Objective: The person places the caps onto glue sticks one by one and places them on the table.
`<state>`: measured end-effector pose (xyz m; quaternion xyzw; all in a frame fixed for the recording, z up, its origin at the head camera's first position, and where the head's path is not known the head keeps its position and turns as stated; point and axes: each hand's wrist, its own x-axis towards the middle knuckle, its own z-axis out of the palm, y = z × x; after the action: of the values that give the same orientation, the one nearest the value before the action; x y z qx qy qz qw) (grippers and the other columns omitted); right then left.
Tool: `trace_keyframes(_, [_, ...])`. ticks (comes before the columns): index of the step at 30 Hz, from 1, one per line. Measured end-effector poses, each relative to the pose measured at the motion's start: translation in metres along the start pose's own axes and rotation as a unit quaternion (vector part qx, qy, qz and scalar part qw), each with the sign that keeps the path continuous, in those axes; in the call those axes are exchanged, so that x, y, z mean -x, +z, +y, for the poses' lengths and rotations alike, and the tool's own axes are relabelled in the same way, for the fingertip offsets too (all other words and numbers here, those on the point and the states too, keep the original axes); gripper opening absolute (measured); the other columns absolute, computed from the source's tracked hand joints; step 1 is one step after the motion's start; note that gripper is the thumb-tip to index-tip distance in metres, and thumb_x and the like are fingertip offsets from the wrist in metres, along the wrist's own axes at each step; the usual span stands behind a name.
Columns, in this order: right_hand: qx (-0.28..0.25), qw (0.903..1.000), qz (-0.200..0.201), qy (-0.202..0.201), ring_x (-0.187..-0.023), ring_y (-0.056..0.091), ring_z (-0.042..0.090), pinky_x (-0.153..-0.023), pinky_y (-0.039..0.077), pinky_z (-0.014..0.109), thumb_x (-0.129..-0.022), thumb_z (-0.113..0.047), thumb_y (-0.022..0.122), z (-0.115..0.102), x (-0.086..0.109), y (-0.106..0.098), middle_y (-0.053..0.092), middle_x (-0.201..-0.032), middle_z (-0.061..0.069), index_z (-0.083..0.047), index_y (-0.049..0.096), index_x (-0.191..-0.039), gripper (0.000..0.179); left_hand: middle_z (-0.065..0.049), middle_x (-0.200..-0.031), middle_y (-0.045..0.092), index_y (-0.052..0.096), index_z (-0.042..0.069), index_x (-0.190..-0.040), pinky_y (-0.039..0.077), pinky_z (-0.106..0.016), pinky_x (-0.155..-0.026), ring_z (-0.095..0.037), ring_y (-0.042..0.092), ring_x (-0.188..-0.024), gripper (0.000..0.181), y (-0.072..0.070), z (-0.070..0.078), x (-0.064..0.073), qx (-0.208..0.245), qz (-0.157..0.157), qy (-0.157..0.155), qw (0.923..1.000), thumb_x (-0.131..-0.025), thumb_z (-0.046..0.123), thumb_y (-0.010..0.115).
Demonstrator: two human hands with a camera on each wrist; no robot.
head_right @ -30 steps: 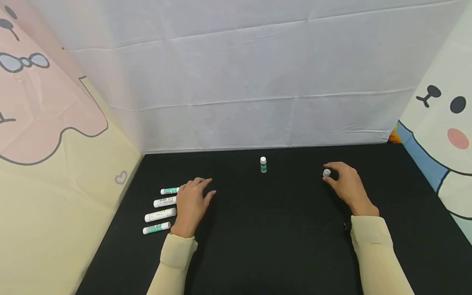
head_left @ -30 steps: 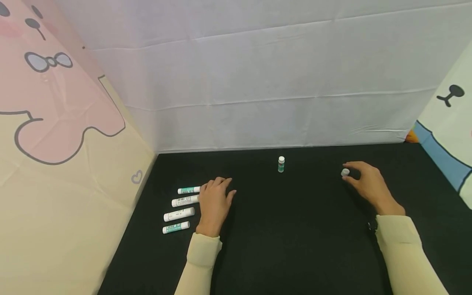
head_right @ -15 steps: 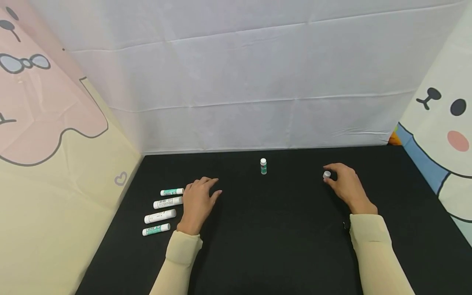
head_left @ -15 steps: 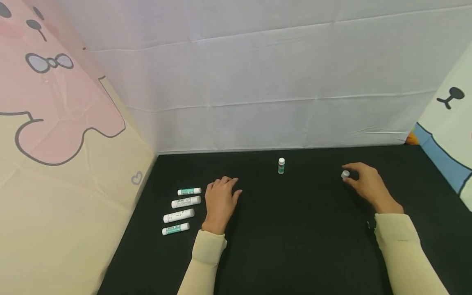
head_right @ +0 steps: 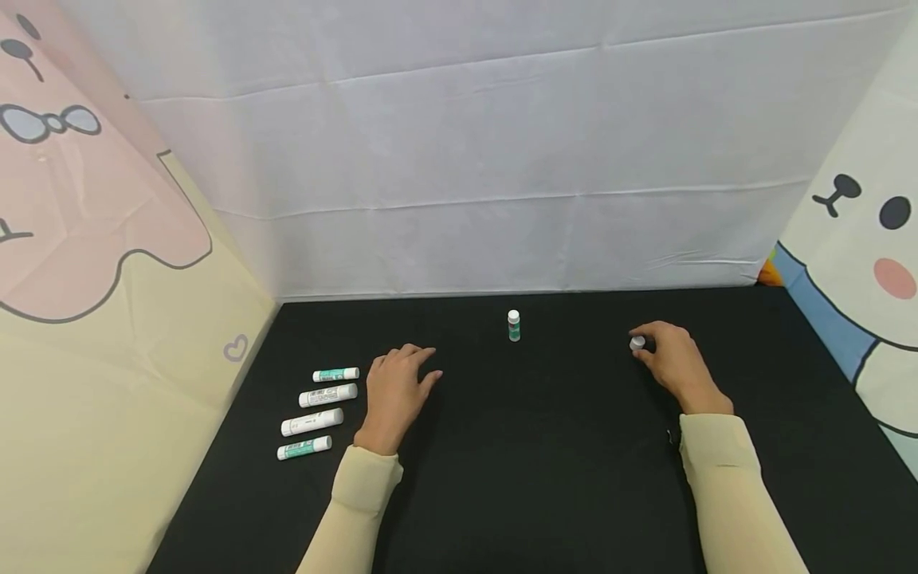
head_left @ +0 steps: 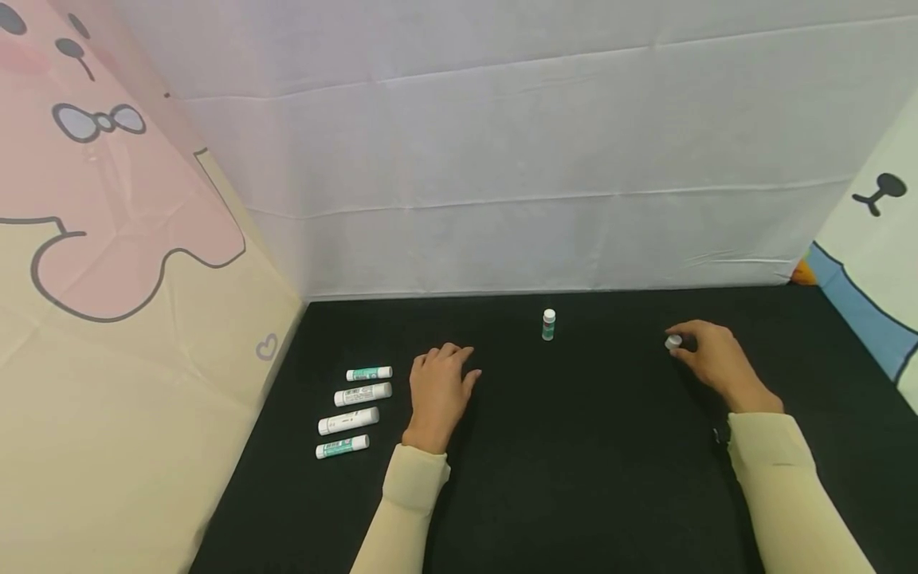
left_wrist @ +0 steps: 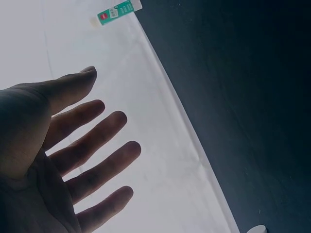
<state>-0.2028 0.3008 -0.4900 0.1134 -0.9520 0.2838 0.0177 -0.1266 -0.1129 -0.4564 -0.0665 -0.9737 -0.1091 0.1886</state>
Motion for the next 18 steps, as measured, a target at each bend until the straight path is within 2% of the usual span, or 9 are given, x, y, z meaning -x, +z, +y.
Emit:
trace_keyframes(10, [0.01,0.9999,-0.013,0.005,-0.1,0.067,0.053,-0.083,0.051,0.069,-0.093,0.005,0.074,-0.0001,-0.0043,-0.0009,0.069,-0.11,0.036,0.013,0.07,-0.117,0.026,-0.004,-0.116,0.078,0.081,0.014,-0.12,0.056,-0.05,-0.099,-0.028,0.072,-0.105,0.036,0.0021,0.004,-0.0017,-0.002,-0.004,0.001,1.0,-0.088,0.028,0.088])
trace_keyframes(18, [0.007,0.9998,-0.012,0.012,-0.095,0.068,0.051,-0.082,0.051,0.068,-0.095,0.005,0.072,-0.0018,-0.006,-0.002,0.071,-0.105,0.035,0.013,0.07,-0.113,0.02,-0.003,-0.116,0.077,0.081,0.016,-0.121,0.056,-0.049,-0.098,-0.027,0.072,-0.106,0.036,0.0038,0.0072,-0.0044,-0.006,-0.008,0.009,0.9999,-0.089,0.03,0.088])
